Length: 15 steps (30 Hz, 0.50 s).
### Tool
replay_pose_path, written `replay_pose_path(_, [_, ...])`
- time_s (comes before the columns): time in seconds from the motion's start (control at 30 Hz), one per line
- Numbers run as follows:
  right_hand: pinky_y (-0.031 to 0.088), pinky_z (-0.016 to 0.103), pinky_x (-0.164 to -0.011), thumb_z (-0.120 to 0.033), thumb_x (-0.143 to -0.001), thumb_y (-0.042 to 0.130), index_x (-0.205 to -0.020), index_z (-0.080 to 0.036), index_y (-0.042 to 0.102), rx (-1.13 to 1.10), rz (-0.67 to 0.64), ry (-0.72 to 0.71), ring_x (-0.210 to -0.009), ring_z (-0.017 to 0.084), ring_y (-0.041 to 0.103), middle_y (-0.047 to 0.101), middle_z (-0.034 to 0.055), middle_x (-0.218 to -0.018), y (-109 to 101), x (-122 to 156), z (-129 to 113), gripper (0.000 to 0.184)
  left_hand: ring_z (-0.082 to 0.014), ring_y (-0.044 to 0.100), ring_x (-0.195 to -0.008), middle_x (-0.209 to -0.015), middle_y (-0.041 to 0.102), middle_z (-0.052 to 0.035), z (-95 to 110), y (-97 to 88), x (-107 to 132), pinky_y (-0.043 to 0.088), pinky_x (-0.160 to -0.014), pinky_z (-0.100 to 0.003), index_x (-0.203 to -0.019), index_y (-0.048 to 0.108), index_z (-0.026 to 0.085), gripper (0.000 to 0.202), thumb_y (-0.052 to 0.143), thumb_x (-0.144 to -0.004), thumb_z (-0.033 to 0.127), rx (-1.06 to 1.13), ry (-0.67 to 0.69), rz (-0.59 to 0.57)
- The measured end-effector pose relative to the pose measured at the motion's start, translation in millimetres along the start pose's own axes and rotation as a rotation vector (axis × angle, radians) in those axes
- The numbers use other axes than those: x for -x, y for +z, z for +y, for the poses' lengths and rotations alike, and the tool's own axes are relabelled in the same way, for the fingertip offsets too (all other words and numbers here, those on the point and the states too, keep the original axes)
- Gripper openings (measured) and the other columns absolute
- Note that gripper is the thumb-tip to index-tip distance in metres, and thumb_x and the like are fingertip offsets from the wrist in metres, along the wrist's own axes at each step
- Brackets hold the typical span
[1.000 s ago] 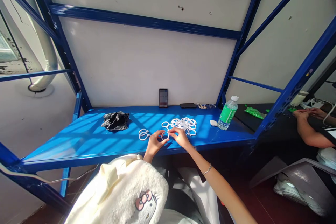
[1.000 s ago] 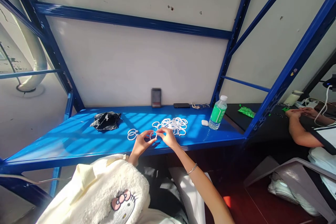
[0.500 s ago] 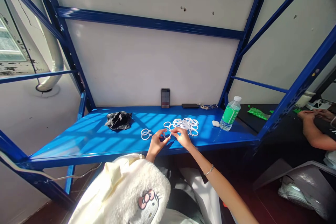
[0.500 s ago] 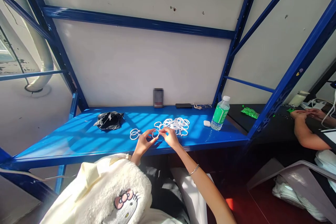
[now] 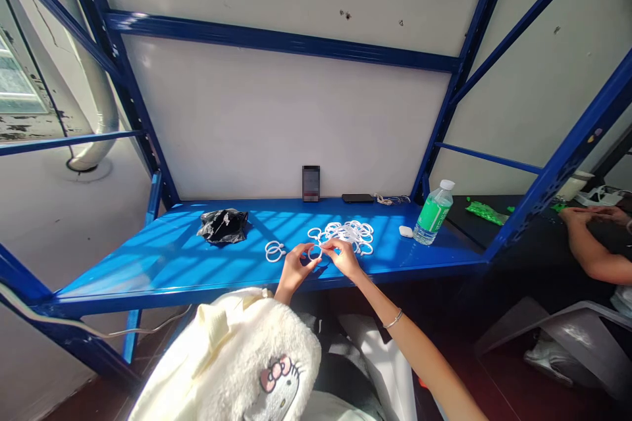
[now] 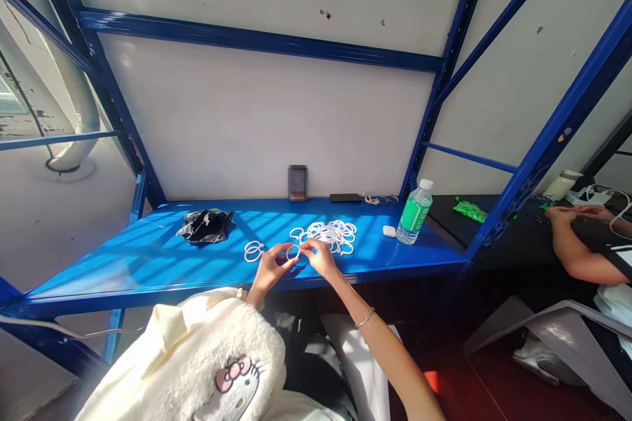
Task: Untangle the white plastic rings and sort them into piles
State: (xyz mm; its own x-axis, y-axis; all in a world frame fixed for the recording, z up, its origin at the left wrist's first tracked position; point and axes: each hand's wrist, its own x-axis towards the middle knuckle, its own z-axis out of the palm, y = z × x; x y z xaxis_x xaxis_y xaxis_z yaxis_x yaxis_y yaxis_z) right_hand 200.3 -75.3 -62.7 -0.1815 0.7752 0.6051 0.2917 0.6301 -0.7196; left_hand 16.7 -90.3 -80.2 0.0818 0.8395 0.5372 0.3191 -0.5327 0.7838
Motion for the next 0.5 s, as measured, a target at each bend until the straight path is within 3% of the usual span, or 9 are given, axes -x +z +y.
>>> replay_pose_path(0.17, [0.059, 0.039, -0.071, -0.048, -0.089, 0.063, -0.082, -0.020, 0.074, 0.000, -0.016, 0.016, -0.074, 0.025, 0.072, 0.075, 0.0079, -0.080, 1.4, 0.6, -2.0, 0.031, -0.0254, 0.071, -0.089, -0.102, 0.075, -0.0102, -1.2, 0.5, 0.5, 0.059, -0.079, -0.040, -0.104, 0.071, 0.018, 0.038, 0.076, -0.076, 0.042, -0.019, -0.011, 0.025])
replay_pose_path(0.27, [0.059, 0.039, -0.071, -0.046, -0.088, 0.062, -0.092, -0.020, 0.074, 0.018, 0.037, 0.002, -0.077, 0.025, 0.072, 0.077, 0.0097, -0.089, 2.2, -4.1, -15.4, 0.029, -0.0266, 0.070, -0.096, -0.106, 0.073, -0.0112, -7.1, 0.3, 0.3, 0.059, -0.077, -0.040, -0.111, 0.068, 0.018, 0.039, 0.073, -0.079, 0.042, -0.034, -0.007, 0.112])
replay_pose_path(0.37, [0.057, 0.036, -0.065, -0.045, -0.090, 0.060, -0.096, -0.019, 0.073, 0.042, 0.170, -0.019, -0.079, 0.025, 0.071, 0.075, 0.0101, -0.091, -6.2, -7.8, -56.3, 0.029, -0.0290, 0.067, -0.106, -0.116, 0.069, -0.0131, -17.7, 0.9, -0.2, 0.059, -0.084, -0.045, -0.119, 0.063, 0.020, 0.038, 0.065, -0.085, 0.039, -0.102, 0.002, 0.269])
replay_pose_path(0.5, [0.056, 0.034, -0.068, -0.035, -0.099, 0.053, -0.093, -0.024, 0.069, -0.078, 0.354, -0.152, -0.078, 0.021, 0.067, 0.070, 0.0038, -0.084, -39.9, 19.5, -148.2, 0.020, -0.0334, 0.054, -0.129, -0.135, 0.057, -0.0155, -28.5, 3.4, 0.8, 0.048, -0.105, -0.055, -0.128, 0.057, 0.021, 0.041, 0.058, -0.088, 0.030, -0.258, -0.014, 0.455])
